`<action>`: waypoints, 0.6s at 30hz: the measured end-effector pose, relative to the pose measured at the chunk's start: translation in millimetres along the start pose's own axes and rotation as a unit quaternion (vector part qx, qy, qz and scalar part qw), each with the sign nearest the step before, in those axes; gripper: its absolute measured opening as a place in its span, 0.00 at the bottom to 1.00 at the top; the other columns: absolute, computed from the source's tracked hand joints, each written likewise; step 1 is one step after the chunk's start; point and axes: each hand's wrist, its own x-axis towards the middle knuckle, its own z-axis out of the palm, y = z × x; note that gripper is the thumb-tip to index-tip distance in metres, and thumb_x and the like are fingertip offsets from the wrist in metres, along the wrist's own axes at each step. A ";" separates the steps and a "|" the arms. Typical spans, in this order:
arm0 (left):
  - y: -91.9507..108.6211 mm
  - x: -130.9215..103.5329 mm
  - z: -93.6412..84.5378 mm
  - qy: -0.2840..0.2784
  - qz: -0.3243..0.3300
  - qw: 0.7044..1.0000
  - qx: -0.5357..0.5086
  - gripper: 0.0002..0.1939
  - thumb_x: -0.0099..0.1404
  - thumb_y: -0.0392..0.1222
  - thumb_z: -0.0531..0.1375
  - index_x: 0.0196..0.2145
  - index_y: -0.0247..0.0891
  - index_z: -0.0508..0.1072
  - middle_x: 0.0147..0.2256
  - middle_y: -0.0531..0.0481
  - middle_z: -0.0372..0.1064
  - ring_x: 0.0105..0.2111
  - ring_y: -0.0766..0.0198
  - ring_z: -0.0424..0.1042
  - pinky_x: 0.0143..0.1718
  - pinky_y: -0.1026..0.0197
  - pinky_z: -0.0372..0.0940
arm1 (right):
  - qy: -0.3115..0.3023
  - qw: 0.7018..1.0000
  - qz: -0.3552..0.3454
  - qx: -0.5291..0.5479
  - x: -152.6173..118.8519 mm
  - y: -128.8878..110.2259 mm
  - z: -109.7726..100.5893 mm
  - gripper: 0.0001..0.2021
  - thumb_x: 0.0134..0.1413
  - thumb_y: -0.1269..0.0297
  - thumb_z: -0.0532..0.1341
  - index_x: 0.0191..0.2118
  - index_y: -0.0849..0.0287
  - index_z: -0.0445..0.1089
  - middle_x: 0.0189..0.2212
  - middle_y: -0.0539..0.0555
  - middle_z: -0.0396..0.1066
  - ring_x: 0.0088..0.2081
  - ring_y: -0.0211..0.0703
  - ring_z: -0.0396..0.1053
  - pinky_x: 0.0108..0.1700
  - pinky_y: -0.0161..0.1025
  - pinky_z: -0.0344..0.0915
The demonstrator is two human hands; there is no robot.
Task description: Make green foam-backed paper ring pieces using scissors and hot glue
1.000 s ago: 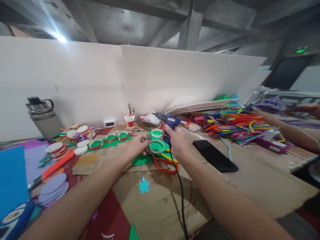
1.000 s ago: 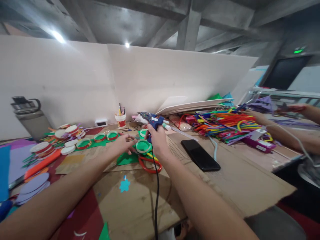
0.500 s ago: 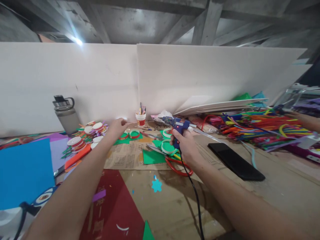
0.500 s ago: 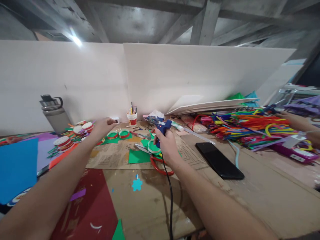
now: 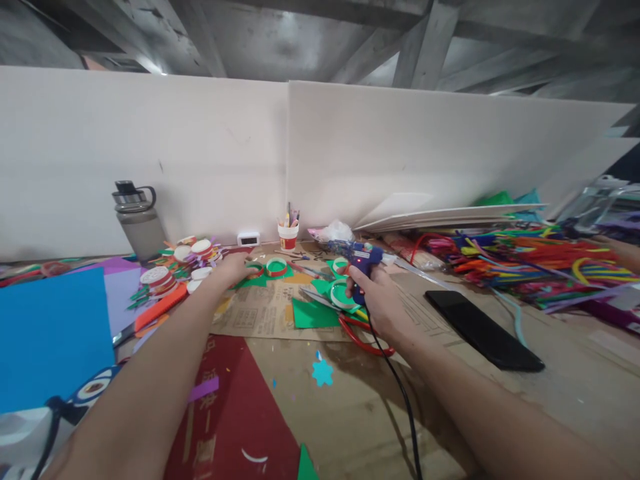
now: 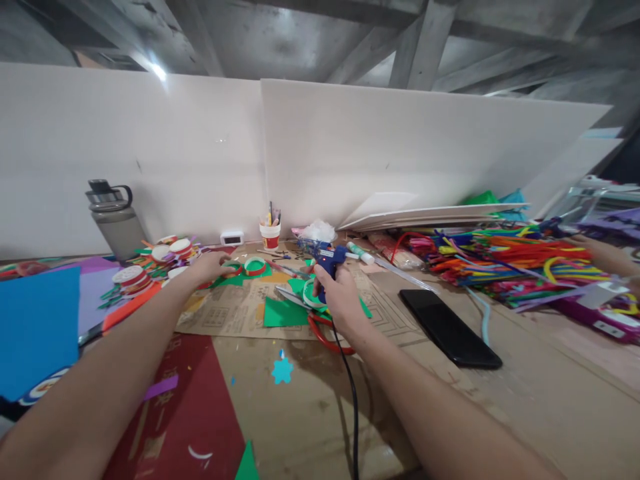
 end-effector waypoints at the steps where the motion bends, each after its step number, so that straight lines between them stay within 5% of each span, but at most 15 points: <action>1: 0.1 0.5 0.1 -0.002 -0.005 1.000 0.002 0.25 0.55 0.49 0.64 0.50 0.37 0.75 0.46 0.40 0.75 0.46 0.49 0.73 0.45 0.57 0.63 | -0.003 1.000 -0.003 -0.004 -0.2 -0.4 0.2 0.11 0.52 0.54 0.61 0.32 0.58 0.68 0.19 0.45 0.65 0.21 0.37 0.62 0.27 0.37 0.57; 4: 1.2 1.8 0.7 -0.007 -0.018 1.000 0.010 0.24 0.54 0.47 0.65 0.49 0.36 0.76 0.45 0.39 0.76 0.46 0.47 0.73 0.44 0.55 0.63 | -0.008 1.000 -0.009 -0.011 -1.4 -2.6 1.3 0.11 0.52 0.55 0.61 0.32 0.57 0.67 0.19 0.45 0.65 0.21 0.37 0.61 0.27 0.38 0.57; 11: 6.5 -3.3 1.0 -0.008 -0.022 1.000 0.002 0.03 0.54 0.40 0.63 0.27 0.38 0.76 0.36 0.42 0.77 0.40 0.51 0.75 0.42 0.57 0.64 | -0.009 1.000 -0.019 -0.021 -4.4 -7.7 3.9 0.11 0.50 0.55 0.62 0.33 0.57 0.66 0.20 0.46 0.68 0.20 0.37 0.61 0.27 0.38 0.56; 18: 23.0 -9.8 -15.9 0.070 -0.013 0.994 -0.081 0.06 0.58 0.40 0.57 0.33 0.38 0.73 0.35 0.40 0.75 0.39 0.51 0.73 0.41 0.54 0.64 | -0.010 1.000 -0.023 -0.015 -5.8 -9.6 5.7 0.11 0.50 0.54 0.62 0.33 0.56 0.66 0.21 0.46 0.68 0.20 0.37 0.61 0.25 0.38 0.56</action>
